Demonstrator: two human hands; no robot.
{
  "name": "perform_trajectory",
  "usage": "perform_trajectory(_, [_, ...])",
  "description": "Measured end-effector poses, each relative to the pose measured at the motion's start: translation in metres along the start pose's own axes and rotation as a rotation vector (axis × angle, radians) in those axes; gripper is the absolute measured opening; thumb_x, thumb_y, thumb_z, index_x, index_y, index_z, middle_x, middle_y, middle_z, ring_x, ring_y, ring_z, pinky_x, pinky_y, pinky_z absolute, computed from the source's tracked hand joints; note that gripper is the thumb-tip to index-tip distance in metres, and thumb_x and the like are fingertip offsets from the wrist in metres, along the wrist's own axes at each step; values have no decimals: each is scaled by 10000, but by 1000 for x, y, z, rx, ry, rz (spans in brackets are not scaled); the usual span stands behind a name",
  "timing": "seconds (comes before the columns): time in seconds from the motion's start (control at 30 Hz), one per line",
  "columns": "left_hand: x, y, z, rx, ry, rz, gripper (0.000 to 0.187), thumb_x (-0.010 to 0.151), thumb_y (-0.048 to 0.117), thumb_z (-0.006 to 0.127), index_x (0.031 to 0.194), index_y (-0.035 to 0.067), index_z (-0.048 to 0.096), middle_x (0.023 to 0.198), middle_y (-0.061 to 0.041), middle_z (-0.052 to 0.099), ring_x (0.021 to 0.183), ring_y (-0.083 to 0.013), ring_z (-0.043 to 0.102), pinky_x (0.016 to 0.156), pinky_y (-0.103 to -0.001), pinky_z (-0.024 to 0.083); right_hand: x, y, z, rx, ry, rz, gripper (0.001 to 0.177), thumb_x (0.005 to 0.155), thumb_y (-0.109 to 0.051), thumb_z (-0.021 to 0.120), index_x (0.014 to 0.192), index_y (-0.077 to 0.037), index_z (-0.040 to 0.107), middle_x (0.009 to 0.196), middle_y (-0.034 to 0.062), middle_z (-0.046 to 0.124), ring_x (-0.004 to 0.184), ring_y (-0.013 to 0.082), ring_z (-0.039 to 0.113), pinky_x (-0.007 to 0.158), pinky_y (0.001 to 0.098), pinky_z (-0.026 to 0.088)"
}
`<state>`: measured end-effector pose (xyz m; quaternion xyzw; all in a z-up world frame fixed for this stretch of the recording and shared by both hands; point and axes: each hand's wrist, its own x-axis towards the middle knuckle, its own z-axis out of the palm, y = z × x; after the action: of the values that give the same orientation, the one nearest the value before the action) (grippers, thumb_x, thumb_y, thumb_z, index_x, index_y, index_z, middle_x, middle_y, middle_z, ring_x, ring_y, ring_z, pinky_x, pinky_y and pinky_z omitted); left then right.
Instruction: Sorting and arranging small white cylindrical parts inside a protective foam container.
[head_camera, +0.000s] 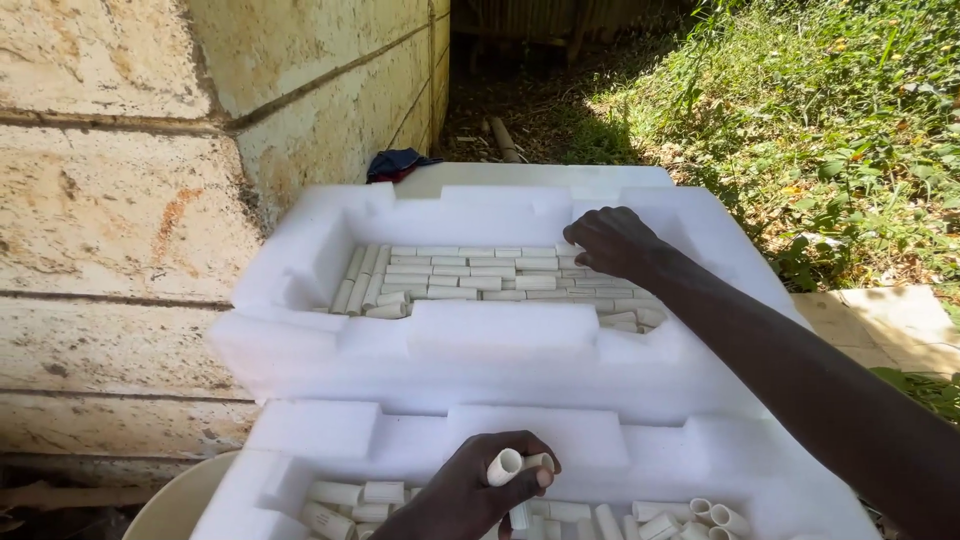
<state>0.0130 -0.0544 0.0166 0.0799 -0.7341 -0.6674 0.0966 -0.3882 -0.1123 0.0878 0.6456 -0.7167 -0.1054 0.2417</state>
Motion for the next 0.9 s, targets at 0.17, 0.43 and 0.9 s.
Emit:
perform_trajectory(0.17, [-1,3,0,9,-1,-21,264,945,332,619,937,71,659,783,2,535,649,-102,510,502,-233,546,-2,-3,-2,-32,-24,-32,361,767,-329,827,929,-122,580,809,52,680,714,326,658,509,442,442])
perform_trajectory(0.43, [0,-1,-1,121,20,61,281,930,404,617,894,129,657,788,52,586,695,-67,484,610,-234,406,-18,-5,-33,283,-20,142,354,853,-354,719,1108,-164,563,888,108,681,817,340,629,645,459,452])
perform_trajectory(0.9, [7,-8,-3,201,26,19,223,916,384,628,915,167,679,817,96,634,762,-54,514,713,-233,407,-19,-11,-41,712,129,74,272,812,-200,775,1026,-78,658,964,52,725,882,210,657,777,349,484])
